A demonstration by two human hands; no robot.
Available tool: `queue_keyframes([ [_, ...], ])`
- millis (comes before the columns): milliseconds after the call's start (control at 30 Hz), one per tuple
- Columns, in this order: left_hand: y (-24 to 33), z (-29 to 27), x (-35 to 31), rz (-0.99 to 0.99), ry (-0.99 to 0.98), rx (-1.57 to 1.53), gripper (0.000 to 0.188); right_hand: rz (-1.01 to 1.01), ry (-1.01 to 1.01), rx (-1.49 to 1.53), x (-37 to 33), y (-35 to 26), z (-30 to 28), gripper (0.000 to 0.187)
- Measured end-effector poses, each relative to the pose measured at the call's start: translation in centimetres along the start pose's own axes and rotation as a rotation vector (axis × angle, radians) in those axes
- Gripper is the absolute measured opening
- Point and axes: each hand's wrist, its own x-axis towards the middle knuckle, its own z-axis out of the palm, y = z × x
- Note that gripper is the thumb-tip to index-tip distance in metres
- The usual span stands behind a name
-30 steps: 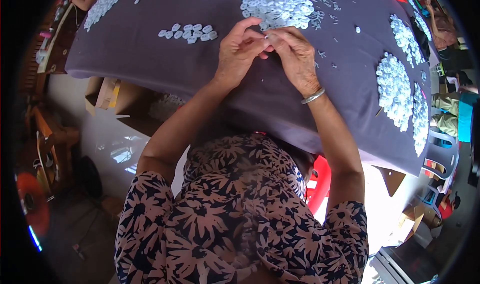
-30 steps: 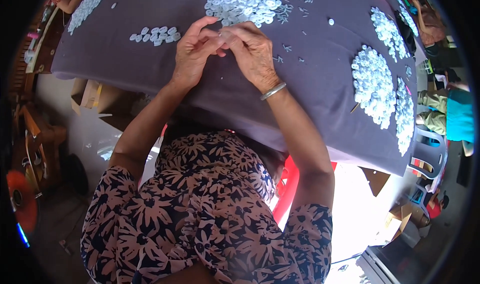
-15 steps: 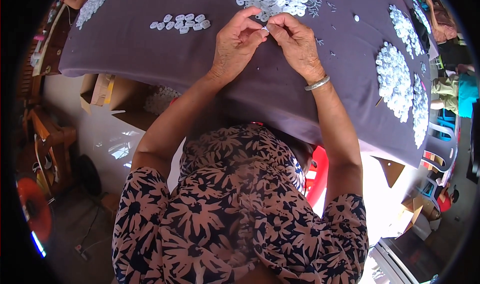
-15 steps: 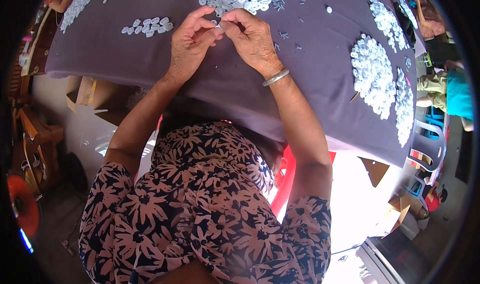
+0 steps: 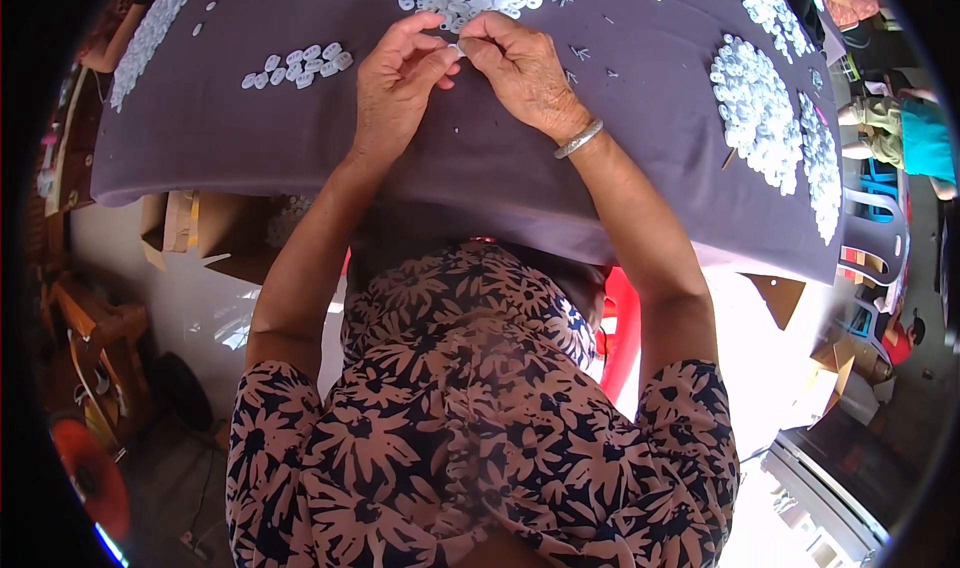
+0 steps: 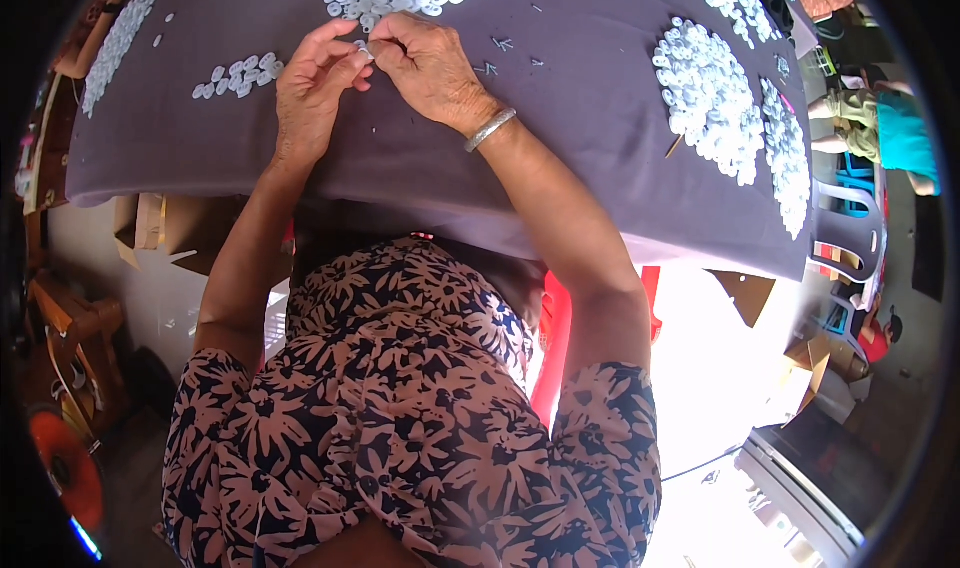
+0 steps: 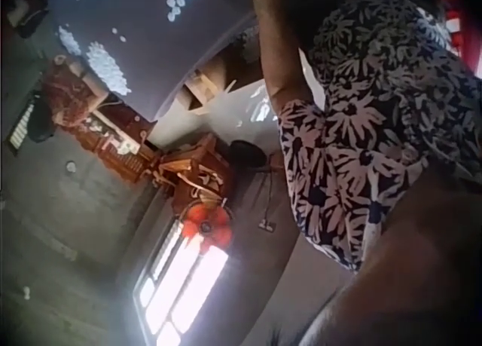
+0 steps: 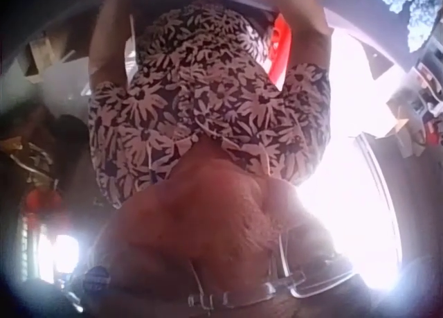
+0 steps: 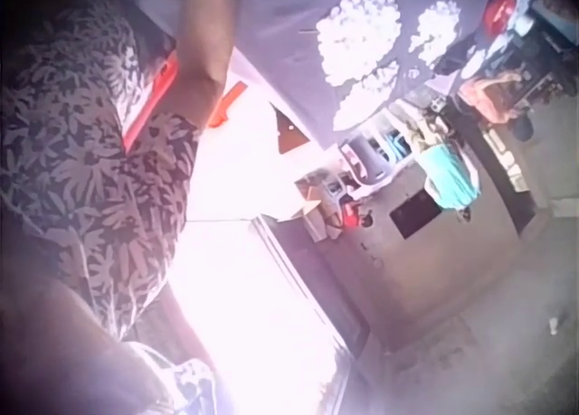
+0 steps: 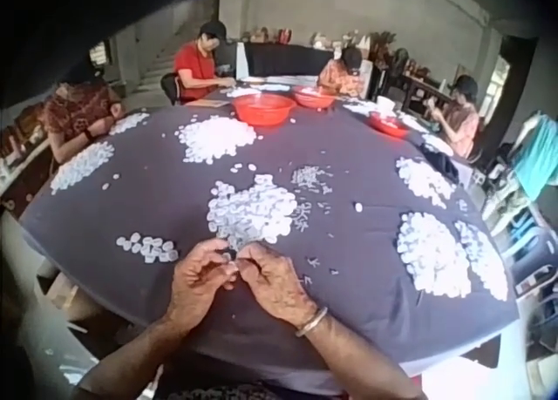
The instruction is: The person assembles small plastic parts by hand, inserting fasteners into them.
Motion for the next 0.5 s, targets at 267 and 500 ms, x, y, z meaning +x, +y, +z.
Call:
queue_keyframes([
  [267, 0.3, 0.1, -0.3, -0.011, 0.002, -0.051, 0.036, -0.023, 0.053, 0.096, 0.4, -0.1, -1.1, 0.010],
  [500, -0.2, 0.3, -0.2, -0.069, -0.013, -0.057, 0.039, 0.145, 0.231, 0.073, 0.6, 2.1, -10.7, 0.009],
])
